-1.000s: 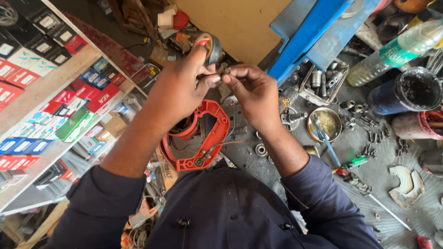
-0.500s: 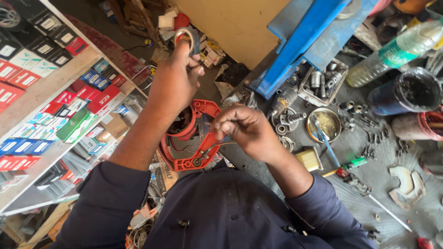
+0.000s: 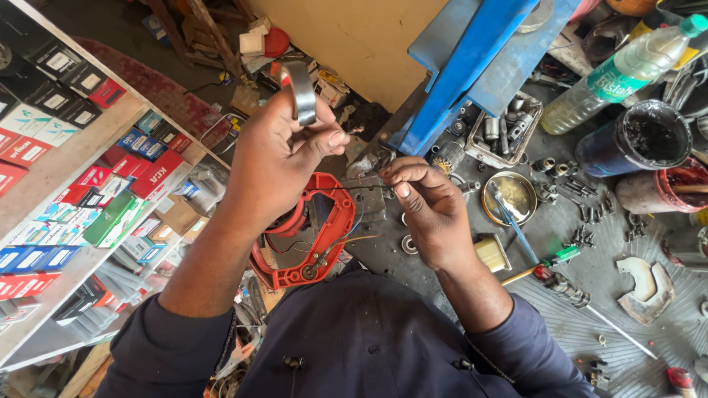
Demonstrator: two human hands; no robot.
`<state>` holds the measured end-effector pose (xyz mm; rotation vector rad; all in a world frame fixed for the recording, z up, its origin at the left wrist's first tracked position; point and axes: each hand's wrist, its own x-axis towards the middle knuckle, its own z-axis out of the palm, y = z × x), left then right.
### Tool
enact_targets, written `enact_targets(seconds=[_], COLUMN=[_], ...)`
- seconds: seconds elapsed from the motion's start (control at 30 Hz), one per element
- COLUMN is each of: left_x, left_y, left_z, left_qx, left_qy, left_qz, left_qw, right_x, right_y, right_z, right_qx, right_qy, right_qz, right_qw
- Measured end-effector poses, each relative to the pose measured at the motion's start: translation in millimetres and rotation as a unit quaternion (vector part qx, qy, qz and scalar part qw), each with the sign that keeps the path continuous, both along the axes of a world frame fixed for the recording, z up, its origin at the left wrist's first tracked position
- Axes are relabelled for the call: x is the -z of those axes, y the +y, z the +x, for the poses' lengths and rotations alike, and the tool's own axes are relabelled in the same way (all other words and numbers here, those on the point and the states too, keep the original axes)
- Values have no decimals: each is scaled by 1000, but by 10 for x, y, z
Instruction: The person fits a black ring bearing into a red plastic engine housing, pressing and seating it into the circular recess with both hands. They then wipe their hands with a rag, pick up small parts from the workbench, and continue handling the housing and components.
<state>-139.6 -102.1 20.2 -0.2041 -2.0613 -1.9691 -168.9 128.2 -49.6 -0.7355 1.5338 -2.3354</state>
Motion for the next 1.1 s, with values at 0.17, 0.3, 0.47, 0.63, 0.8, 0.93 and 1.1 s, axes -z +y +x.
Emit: enact_targets(seconds=[0.17,0.3,0.47,0.63,0.8,0.93,1.1], left_x=[5,-2,-38,-97,-72,10,143], left_y=[63,103,193,312,428,526,672], left_z=[12,5,-30,-84,-158,-206,-89], left_qx=[7,12,28,-42,-70,-86,-74], left_qy=[9,16,12,32,103,173,95], left_qz=[17,11,15,-155,-195,-246,-294], left_qw=[1000,1000,999,986,973,950,948], right_x=[37,32,-9,-122,-262,-354,-383], right_y=[96,161,227,291,334,333,268], right_z=[-20,-28,-17,28,122,162,177], right_qx=[31,82,130,132,91,13,-38], right_qy=[39,94,155,217,278,345,427], right_qz=[22,86,133,189,231,209,178], right_qw=[999,988,970,949,928,915,886])
